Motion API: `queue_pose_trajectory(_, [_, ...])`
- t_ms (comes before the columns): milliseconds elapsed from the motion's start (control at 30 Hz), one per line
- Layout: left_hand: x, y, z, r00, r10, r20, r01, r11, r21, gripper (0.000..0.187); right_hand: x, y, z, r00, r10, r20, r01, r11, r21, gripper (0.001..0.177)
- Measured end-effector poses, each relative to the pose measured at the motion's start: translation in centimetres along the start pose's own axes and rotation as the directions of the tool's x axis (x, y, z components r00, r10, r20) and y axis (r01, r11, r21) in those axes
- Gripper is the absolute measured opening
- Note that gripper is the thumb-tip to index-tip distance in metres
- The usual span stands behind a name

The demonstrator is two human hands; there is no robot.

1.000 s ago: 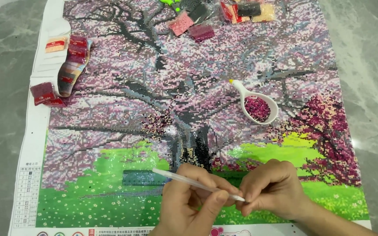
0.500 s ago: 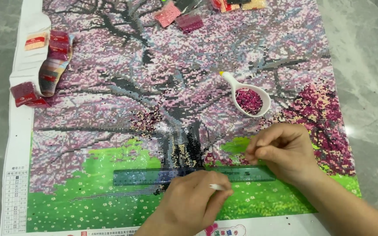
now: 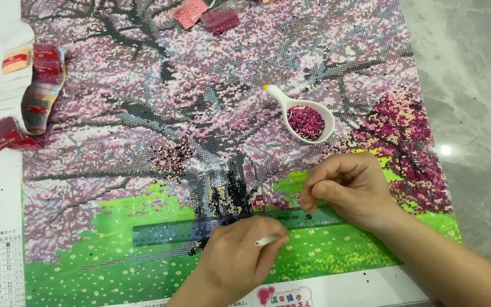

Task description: Using a stylus tool to pick up small resin diamonds and place them onto a pre-printed sticky canvas to create a mosaic.

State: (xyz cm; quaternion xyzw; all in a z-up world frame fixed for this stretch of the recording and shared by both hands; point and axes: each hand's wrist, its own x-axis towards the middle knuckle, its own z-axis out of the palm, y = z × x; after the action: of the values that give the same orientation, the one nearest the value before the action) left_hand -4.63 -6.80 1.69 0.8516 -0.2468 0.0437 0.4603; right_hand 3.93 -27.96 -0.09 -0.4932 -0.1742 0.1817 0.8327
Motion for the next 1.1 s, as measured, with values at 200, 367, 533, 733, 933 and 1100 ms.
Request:
queue_pose_trajectory(200, [0.1, -0.1, 0.1, 0.999, 0.038, 0.012, -0.038, 0.999, 0.038, 0.007, -0.1, 0.2, -0.1, 0.999, 0.027, -0.016, -0.028, 0.999, -0.021, 0.016])
queue_pose_trajectory(367, [0.2, 0.0, 0.1, 0.999, 0.039, 0.033, -0.040, 0.998, 0.042, 0.007, -0.1, 0.2, -0.2, 1.000, 0.030, 0.000, -0.030, 0.999, -0.013, 0.014])
queue_pose_trajectory(533, [0.2, 0.0, 0.2, 0.999, 0.037, 0.027, -0.038, 0.998, 0.047, 0.008, 0.0, 0.1, -0.1, 0.999, 0.034, -0.004, -0.034, 0.999, -0.023, 0.014])
queue_pose_trajectory(733, [0.3, 0.1, 0.0, 0.999, 0.029, 0.023, -0.030, 0.999, 0.030, 0.008, 0.1, 0.1, -0.2, 0.999, 0.036, -0.007, -0.036, 0.999, -0.019, 0.013])
queue_pose_trajectory(933, [0.8, 1.6, -1.4, 0.917, -0.399, 0.025, 0.366, 0.814, -0.451, 0.017, 0.4, -0.5, 0.3, 1.000, 0.024, 0.018, -0.024, 1.000, -0.008, 0.009])
queue_pose_trajectory(1100, [0.5, 2.8, -2.0, 0.858, -0.498, 0.122, 0.365, 0.426, -0.828, 0.019, 0.6, -1.3, 1.3, 0.999, 0.017, 0.050, -0.009, 0.987, -0.158, 0.007])
